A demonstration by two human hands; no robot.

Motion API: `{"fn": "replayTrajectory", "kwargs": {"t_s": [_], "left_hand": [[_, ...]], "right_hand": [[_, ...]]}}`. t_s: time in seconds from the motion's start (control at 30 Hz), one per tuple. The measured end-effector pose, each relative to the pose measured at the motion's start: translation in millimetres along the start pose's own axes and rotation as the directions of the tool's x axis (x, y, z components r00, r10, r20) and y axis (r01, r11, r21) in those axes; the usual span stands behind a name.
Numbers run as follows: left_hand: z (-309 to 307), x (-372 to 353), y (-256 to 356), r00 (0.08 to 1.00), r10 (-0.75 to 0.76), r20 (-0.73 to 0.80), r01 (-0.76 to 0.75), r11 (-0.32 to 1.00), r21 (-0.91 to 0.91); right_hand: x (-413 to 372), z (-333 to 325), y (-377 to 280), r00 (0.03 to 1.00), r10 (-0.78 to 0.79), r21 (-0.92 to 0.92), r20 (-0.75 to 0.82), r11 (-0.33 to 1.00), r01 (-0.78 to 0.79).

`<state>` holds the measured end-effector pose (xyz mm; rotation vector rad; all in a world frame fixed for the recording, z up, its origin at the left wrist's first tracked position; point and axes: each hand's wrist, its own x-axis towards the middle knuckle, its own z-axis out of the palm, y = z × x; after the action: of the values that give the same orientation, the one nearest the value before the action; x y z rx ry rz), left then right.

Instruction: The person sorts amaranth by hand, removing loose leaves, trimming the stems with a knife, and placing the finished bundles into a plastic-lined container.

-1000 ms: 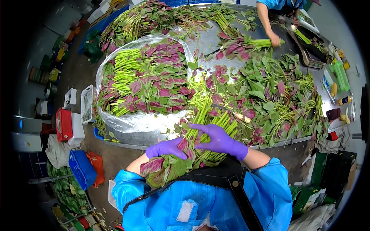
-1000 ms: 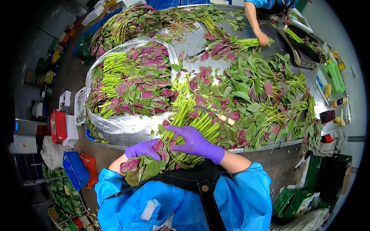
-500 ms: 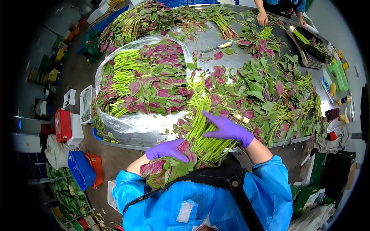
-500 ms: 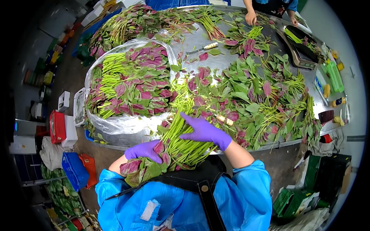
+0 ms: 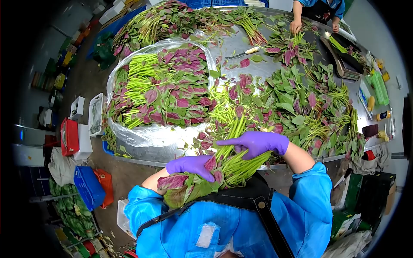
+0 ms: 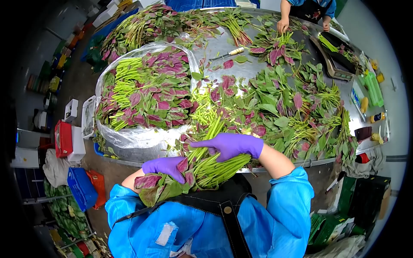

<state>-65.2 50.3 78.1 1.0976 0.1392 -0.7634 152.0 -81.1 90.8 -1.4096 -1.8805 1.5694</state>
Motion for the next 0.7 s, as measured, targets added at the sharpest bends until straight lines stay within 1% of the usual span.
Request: {"fn": "replayTrajectory", "kwargs": {"t_s": [0.03, 0.1, 0.13, 0.17, 0.2, 0.23, 0.27, 0.3, 0.33, 0.37, 0.4, 0.43, 0.47, 0.5, 0.53, 0.57, 0.6, 0.63, 0.67, 0.7], "left_hand": [[-0.2, 0.1, 1.5, 0.999, 0.03, 0.031, -0.03, 0.999, -0.016], [-8.8, 3.8, -17.2, 0.998, 0.05, 0.05, -0.049, 0.999, -0.018], [-11.5, 4.7, -22.7, 0.995, 0.067, 0.071, -0.065, 0.998, -0.023], [-11.4, 3.3, -23.8, 0.995, 0.067, 0.071, -0.066, 0.998, -0.023], [-9.7, 1.4, -22.6, 0.996, 0.052, 0.07, -0.048, 0.997, -0.053], [-8.3, -0.2, -19.5, 0.997, 0.038, 0.069, -0.032, 0.996, -0.081], [-2.8, -0.3, -15.0, 0.992, 0.122, 0.011, -0.121, 0.991, -0.059], [0.9, -1.6, -6.7, 0.992, 0.124, 0.009, -0.123, 0.99, -0.063], [2.7, -3.0, 3.6, 0.998, 0.056, 0.032, -0.054, 0.997, -0.051], [2.4, -2.2, 9.9, 0.998, -0.013, 0.056, 0.015, 0.999, -0.035], [2.6, 1.0, 10.6, 0.999, 0.01, 0.045, -0.009, 1.0, -0.015], [0.9, 5.0, 8.4, 0.999, 0.005, 0.05, -0.004, 1.0, -0.013], [-2.6, 9.7, 4.2, 0.997, 0.002, 0.078, -0.004, 1.0, 0.014], [-4.7, 12.2, 2.6, 0.994, 0.001, 0.105, -0.005, 0.999, 0.044], [-3.9, 11.4, 2.3, 0.998, 0.027, 0.053, -0.034, 0.99, 0.14], [-3.8, 11.1, 1.8, 0.998, 0.022, 0.055, -0.03, 0.989, 0.143], [-4.2, 11.0, 0.8, 0.996, 0.042, 0.08, -0.047, 0.996, 0.071], [-4.2, 10.1, -0.2, 0.993, 0.065, 0.101, -0.065, 0.998, -0.002], [-4.1, 7.8, -1.1, 0.993, 0.064, 0.099, -0.065, 0.998, 0.001], [-3.8, 5.1, -2.4, 0.993, 0.081, 0.08, -0.079, 0.996, -0.035]], "right_hand": [[-4.1, -5.7, 4.7, 1.0, -0.001, -0.004, 0.001, 1.0, 0.001], [-17.1, -19.1, 21.9, 0.997, 0.028, -0.206, -0.077, 0.978, -0.044], [-24.0, -32.3, 32.6, 0.972, 0.177, -0.312, -0.155, 0.925, -0.218], [-30.7, -40.4, 43.0, 0.918, 0.309, -0.394, -0.247, 0.834, -0.387], [-34.7, -38.0, 55.3, 0.918, 0.31, -0.393, -0.246, 0.834, -0.387], [-35.8, -36.4, 68.8, 0.833, 0.343, -0.43, -0.434, 0.733, -0.526], [-35.7, -37.8, 76.4, 0.718, 0.338, -0.433, -0.609, 0.616, -0.658], [-32.1, -34.5, 65.7, 0.776, 0.079, -0.462, -0.625, 0.764, -0.45], [-23.1, -27.2, 51.2, 0.754, -0.182, -0.492, -0.631, 0.845, -0.208], [-11.0, -20.9, 43.1, 0.79, -0.245, -0.434, -0.562, 0.901, -0.029], [-1.5, -14.4, 21.8, 0.815, -0.313, -0.403, -0.487, 0.909, 0.108], [16.0, -4.0, 21.1, 0.842, -0.359, -0.325, -0.402, 0.916, 0.236], [29.1, 4.8, 14.1, 0.84, -0.408, -0.143, -0.357, 0.913, 0.383], [31.9, 3.2, 22.7, 0.837, -0.407, -0.146, -0.365, 0.913, 0.38], [36.5, -1.6, 35.0, 0.931, -0.313, 0.058, -0.189, 0.943, 0.328], [38.2, -8.3, 42.8, 0.971, -0.24, 0.246, 0.016, 0.942, 0.229], [26.8, -19.6, 47.5, 0.992, -0.121, 0.274, -0.037, 0.953, 0.127], [19.7, -26.1, 76.9, 0.996, -0.029, 0.405, -0.087, 0.912, 0.062], [4.7, -38.5, 87.6, 0.991, 0.025, 0.51, -0.13, 0.859, 0.045], [-6.2, -44.1, 108.4, 0.985, 0.061, 0.541, -0.163, 0.84, 0.038]]}}
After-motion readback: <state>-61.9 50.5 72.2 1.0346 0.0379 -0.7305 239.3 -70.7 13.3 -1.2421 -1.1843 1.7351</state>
